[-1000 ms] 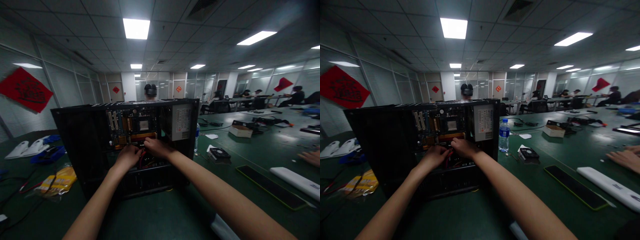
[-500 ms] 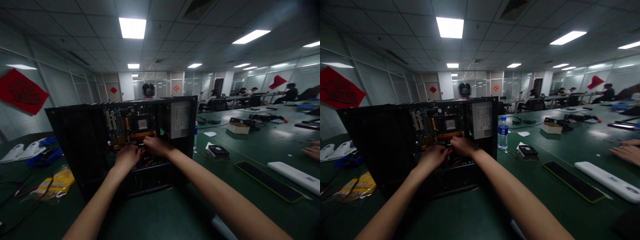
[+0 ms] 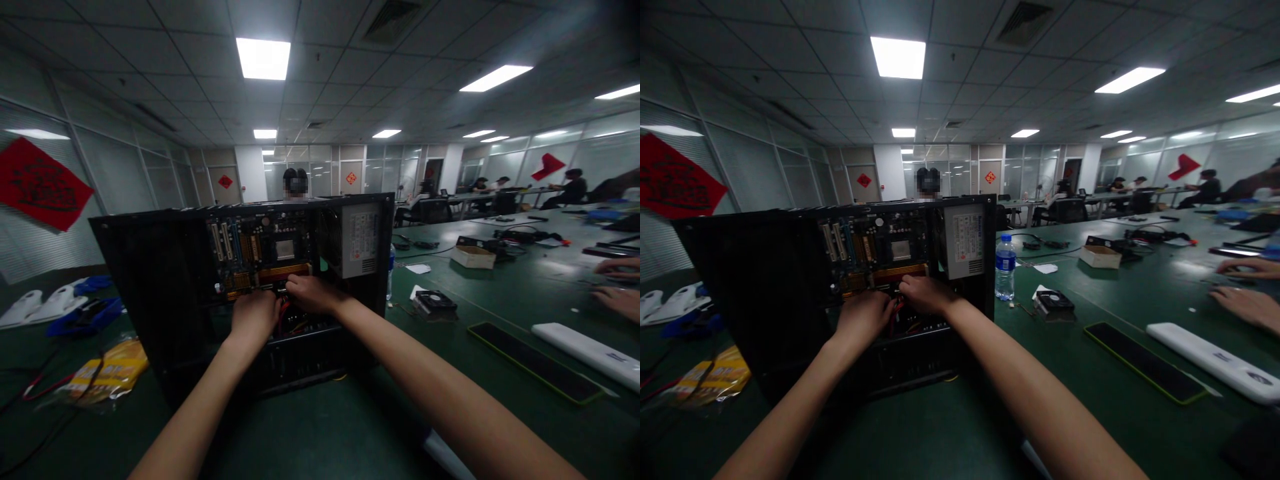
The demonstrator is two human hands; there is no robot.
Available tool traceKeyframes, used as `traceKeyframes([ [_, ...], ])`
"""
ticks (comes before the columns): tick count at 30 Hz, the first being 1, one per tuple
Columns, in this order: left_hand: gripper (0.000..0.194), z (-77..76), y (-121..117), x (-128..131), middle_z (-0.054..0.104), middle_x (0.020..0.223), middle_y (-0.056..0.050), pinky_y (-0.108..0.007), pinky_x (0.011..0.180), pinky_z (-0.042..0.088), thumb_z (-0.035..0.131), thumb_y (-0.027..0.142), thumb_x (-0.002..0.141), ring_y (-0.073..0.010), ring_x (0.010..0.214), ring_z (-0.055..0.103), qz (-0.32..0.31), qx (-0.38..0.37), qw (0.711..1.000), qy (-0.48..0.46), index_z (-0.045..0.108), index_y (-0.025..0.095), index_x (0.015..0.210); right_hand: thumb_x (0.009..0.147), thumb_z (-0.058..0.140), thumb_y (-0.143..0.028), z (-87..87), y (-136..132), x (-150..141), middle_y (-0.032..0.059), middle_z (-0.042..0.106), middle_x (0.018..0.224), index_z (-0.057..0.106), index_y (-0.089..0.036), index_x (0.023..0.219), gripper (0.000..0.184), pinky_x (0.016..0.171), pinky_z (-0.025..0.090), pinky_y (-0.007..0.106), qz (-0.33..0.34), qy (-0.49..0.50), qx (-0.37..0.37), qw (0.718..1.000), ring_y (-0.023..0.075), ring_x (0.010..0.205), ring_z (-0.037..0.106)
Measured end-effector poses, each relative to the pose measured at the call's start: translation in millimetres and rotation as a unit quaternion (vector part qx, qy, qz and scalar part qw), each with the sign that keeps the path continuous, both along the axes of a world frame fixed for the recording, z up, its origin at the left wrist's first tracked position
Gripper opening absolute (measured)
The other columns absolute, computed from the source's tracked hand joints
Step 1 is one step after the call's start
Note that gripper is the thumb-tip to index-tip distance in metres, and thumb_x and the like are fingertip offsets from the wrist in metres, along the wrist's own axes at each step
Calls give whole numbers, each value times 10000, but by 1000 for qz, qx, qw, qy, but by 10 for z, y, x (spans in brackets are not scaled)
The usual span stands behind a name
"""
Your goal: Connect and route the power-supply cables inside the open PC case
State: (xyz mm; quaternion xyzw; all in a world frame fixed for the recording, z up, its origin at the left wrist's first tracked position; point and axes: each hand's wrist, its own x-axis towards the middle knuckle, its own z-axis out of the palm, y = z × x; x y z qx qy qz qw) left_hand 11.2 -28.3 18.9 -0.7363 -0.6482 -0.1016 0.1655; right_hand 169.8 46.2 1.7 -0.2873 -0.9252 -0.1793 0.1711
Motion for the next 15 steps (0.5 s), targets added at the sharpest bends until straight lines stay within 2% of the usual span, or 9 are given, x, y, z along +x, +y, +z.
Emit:
traceKeyframes([
  [5,403,-7,8,-3,722,929,-157,-368,719,490,391,395,945,-304,874,685,2,-4,1000,-7,704,141,924,913,495,-143,-22,25,8,102,590,1010,568,-126,963,90,705,397,265,7,13,4,1000,173,863,577],
  [15,413,-49,37,-23,716,915,-151,-355,688,484,381,406,942,-293,841,681,-6,4,1000,-17,703,148,941,911,489,-149,-21,9,6,106,584,1046,562,-132,993,111,678,394,273,-22,10,2,1000,177,853,590],
])
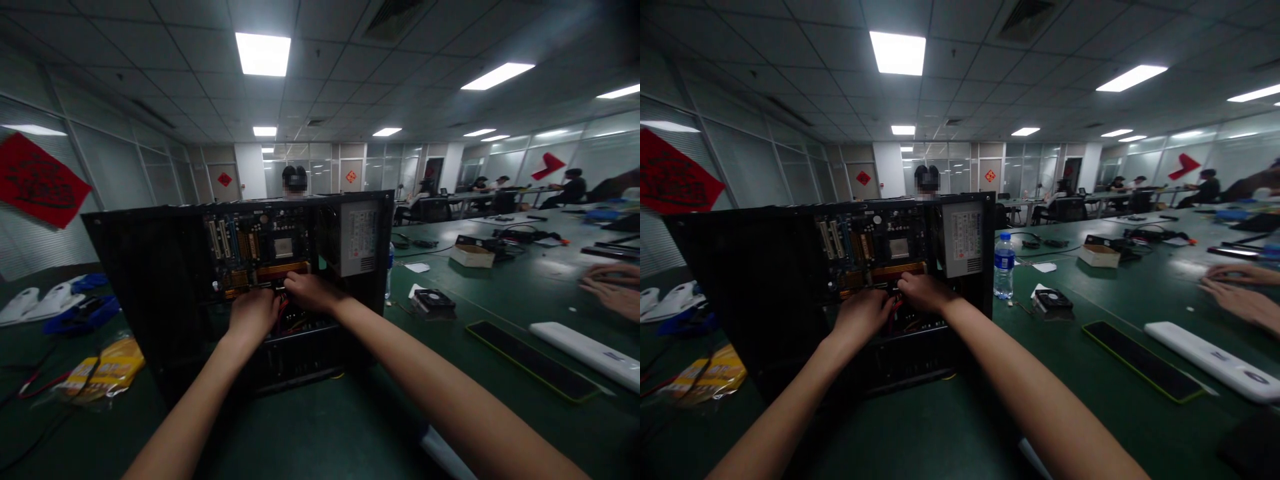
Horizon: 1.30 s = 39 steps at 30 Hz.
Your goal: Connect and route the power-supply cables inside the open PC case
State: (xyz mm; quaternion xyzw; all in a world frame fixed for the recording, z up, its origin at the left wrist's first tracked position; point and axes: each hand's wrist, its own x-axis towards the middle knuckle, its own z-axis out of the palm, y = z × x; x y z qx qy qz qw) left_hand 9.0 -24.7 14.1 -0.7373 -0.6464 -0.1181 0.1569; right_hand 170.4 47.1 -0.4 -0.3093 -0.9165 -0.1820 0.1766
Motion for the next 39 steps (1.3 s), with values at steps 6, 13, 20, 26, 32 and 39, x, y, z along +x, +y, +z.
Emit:
traceKeyframes([
  [6,413,23,-18,7,715,921,-151,-350,717,480,384,410,941,-285,862,680,-2,-4,1000,-6,705,150,945,900,497,-139,-14,28,4,104,585,1053,561,-127,994,114,684,396,270,7,-2,3,1000,175,852,592],
  [13,410,-26,69,-29,713,991,-147,-344,713,487,411,454,919,-275,877,673,26,-27,997,-64,715,182,962,904,480,-112,9,1,12,99,584,1050,559,-126,987,115,692,396,266,12,-7,8,1000,176,872,596],
  [20,396,-32,104,-64,716,993,-143,-346,758,480,397,423,925,-270,920,665,22,-27,997,-73,714,188,961,912,461,-110,17,-17,0,110,584,1055,557,-117,1008,136,673,394,272,6,-13,-1,1000,177,850,592],
  [26,393,-3,101,-57,719,1006,-141,-344,768,478,385,415,923,-275,942,667,34,-48,994,-89,705,190,960,910,453,-105,40,-48,-11,113,588,1059,559,-122,1012,148,667,403,275,-7,-16,-5,1000,183,853,595],
  [32,380,17,119,-79,725,976,-125,-319,741,473,383,407,925,-263,931,672,29,-67,992,-105,699,195,918,937,440,-138,22,-36,-8,105,590,1049,556,-128,1019,142,667,417,279,-4,-18,9,1000,188,853,603],
  [39,365,18,122,-75,727,978,-114,-311,720,463,397,410,932,-261,930,670,24,-76,990,-119,703,211,933,934,405,-90,15,-11,-20,117,583,1061,548,-131,1034,180,689,438,290,-12,-30,18,999,198,901,607],
])
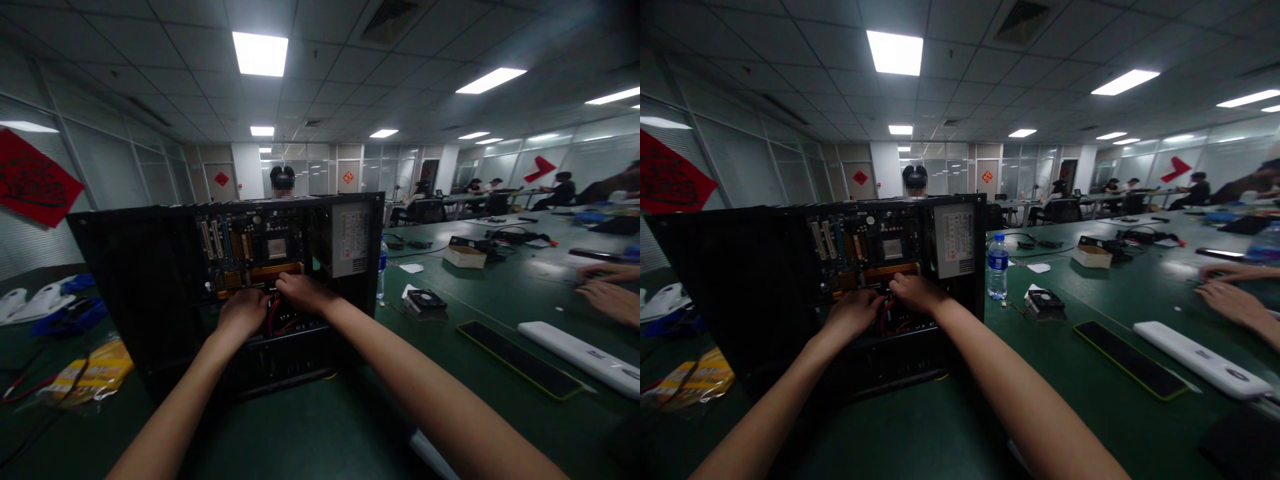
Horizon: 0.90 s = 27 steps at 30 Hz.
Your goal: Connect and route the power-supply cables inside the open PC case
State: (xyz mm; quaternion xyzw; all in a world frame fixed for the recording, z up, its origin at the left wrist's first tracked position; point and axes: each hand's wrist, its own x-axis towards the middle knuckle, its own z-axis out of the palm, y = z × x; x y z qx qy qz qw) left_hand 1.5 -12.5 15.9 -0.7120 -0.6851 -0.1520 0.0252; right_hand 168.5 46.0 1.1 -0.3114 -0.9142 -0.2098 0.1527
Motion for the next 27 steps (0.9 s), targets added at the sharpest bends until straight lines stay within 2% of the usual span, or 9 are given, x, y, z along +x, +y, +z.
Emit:
traceKeyframes([
  [7,365,-32,-24,29,724,968,-119,-304,717,450,393,383,935,-232,876,667,-39,33,999,19,706,196,911,936,422,-135,-38,58,-32,122,585,1057,560,-123,1022,162,692,441,300,-9,16,-6,1000,213,900,610],
  [15,429,8,-115,69,722,891,-110,-300,694,453,447,531,889,-234,808,668,-65,37,996,54,699,184,881,900,489,-160,21,-51,-6,121,571,1074,555,-132,1014,135,702,437,297,-10,32,-33,999,210,918,580],
  [19,414,-7,-130,73,718,908,-127,-314,689,460,445,505,897,-253,826,673,-59,53,994,71,691,174,933,827,545,-128,102,-189,58,107,559,1089,552,-147,997,171,771,427,294,51,79,-36,995,207,997,535],
  [22,396,-13,-116,66,716,917,-126,-306,691,460,436,474,912,-249,840,674,-75,55,993,68,687,169,947,859,482,-102,140,-232,89,85,595,1011,577,-148,936,131,755,404,275,30,115,-41,992,183,941,554],
  [27,331,1,-94,44,713,890,-120,-295,700,456,470,410,912,-238,825,673,-124,46,989,61,688,162,918,894,482,-139,128,-197,134,67,637,895,618,-149,834,149,706,375,258,16,110,-76,991,160,843,580],
])
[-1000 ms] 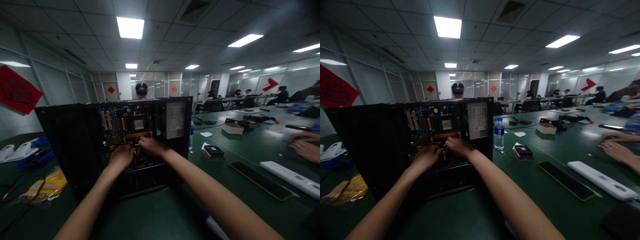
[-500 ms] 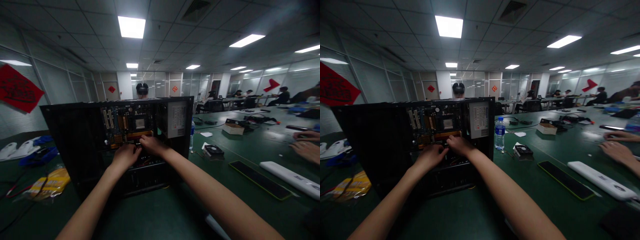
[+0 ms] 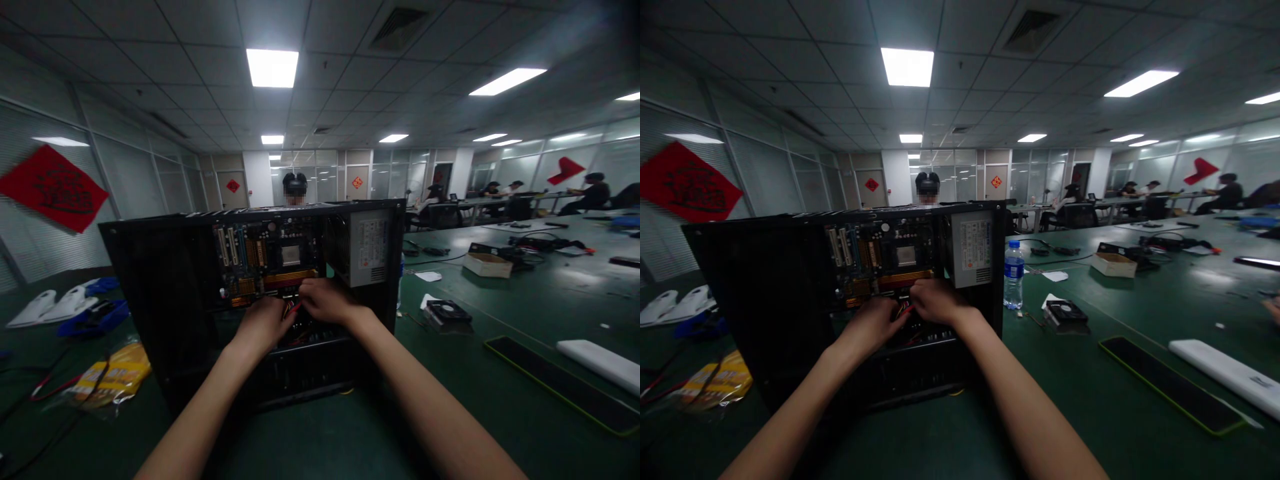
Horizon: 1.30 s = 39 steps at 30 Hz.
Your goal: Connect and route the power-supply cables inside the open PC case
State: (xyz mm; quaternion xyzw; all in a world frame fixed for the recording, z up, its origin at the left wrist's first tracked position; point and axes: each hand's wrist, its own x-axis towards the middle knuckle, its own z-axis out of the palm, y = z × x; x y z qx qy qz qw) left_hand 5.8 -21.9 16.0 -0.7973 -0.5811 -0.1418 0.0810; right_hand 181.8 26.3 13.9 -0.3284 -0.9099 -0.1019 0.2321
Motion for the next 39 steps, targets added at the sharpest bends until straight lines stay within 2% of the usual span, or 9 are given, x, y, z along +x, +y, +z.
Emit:
traceKeyframes([
  [3,315,-14,21,-15,712,858,-122,-293,707,453,482,391,907,-239,816,674,-7,-3,1000,6,693,157,898,876,505,-137,-19,14,23,63,648,876,629,-151,824,136,706,372,254,12,29,6,999,162,839,584],
  [8,287,-75,111,-33,719,841,-118,-279,690,447,498,354,890,-226,797,674,-9,-24,1000,0,708,158,879,847,531,-155,-36,7,14,64,693,851,666,-151,802,142,695,371,255,40,3,-9,999,167,812,614],
  [13,259,-60,149,-13,727,844,-117,-275,696,445,542,338,852,-222,797,674,6,-53,999,0,722,154,877,826,538,-174,-14,-17,-5,87,734,864,714,-147,820,178,640,362,263,30,-21,-39,999,183,774,642],
  [18,242,-6,98,42,725,758,-98,-261,617,405,544,301,834,-200,716,666,2,-54,998,-10,722,146,786,813,531,-190,39,-66,9,92,739,800,743,-150,809,216,577,339,271,7,-39,-50,998,183,692,642],
  [22,247,-43,108,53,712,672,-75,-245,548,345,555,302,804,-188,674,661,-16,-89,995,-42,717,141,710,807,527,-217,44,-84,14,97,735,771,759,-162,824,238,548,333,271,-10,-54,-58,997,187,660,634],
  [26,289,-70,138,27,728,714,-88,-248,553,352,557,360,826,-192,678,660,-5,-90,995,-47,733,145,746,813,516,-225,11,-66,18,99,740,808,761,-177,888,261,546,353,262,-27,-62,-95,993,193,685,649],
  [29,330,-54,133,22,729,729,-103,-266,589,384,551,400,852,-204,682,659,7,-75,997,-35,742,149,754,805,537,-231,-35,-43,36,88,744,869,752,-193,948,262,563,389,245,-41,-70,-171,982,195,746,668],
  [33,347,-48,111,29,726,760,-100,-273,639,405,496,367,899,-194,699,652,9,-47,998,-28,736,157,762,807,579,-280,-86,-26,61,83,741,972,734,-207,1031,281,603,434,237,-53,-116,-267,955,196,819,680],
  [39,331,-86,104,17,724,807,-95,-283,650,412,457,344,918,-203,736,661,4,-30,999,-24,716,172,803,743,662,-503,-87,-27,88,178,718,1025,720,-123,1070,505,602,447,295,-131,-217,-320,913,277,856,673],
])
